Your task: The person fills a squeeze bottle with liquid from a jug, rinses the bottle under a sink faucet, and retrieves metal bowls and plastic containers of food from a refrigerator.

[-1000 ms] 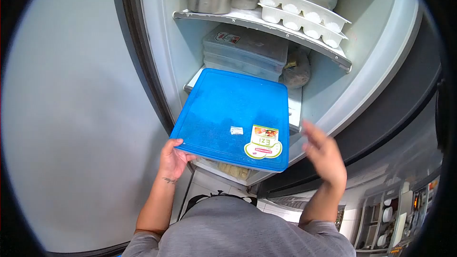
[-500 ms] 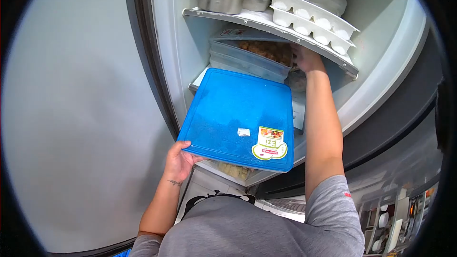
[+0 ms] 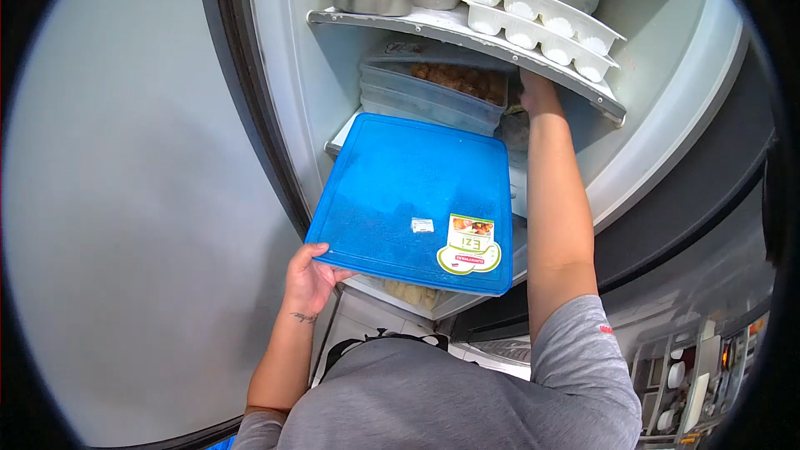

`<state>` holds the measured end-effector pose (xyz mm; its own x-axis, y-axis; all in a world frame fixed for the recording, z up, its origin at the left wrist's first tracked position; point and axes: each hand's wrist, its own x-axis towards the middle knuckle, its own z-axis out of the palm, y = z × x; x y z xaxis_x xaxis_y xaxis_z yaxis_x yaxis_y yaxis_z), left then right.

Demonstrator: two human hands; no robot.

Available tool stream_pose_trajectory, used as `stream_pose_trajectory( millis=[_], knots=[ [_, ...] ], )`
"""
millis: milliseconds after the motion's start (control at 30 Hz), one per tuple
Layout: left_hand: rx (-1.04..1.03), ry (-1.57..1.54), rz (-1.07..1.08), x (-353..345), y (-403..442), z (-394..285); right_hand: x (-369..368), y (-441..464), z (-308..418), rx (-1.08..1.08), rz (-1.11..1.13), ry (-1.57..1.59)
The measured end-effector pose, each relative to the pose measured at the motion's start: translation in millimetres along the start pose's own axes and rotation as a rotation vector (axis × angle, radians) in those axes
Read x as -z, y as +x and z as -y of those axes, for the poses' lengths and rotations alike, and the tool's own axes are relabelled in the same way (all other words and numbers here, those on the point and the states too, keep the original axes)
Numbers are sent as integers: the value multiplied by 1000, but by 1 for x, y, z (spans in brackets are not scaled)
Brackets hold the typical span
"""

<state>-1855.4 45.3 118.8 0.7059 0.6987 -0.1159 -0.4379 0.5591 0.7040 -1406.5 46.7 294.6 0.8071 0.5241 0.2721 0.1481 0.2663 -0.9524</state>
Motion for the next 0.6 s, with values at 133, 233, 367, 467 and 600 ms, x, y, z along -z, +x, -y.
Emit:
stream_pose_trajectory(
  millis=[133, 233, 367, 467, 600],
  knots=[
    [-7, 13, -24, 2, 2, 2, 7, 27, -44, -14, 2, -258],
    [-5, 8, -29, -2, 0, 1, -2, 38, -55, -159, 75, -147],
    [-10, 4, -23, -3, 1, 0, -33, 5, -20, 139, -19, -17],
    [7, 9, -6, 3, 1, 0, -47, -10, -10, 135, -98, -61],
    [31, 4, 14, 1, -1, 0, -47, -7, 6, 171, -93, -71]
  ],
)
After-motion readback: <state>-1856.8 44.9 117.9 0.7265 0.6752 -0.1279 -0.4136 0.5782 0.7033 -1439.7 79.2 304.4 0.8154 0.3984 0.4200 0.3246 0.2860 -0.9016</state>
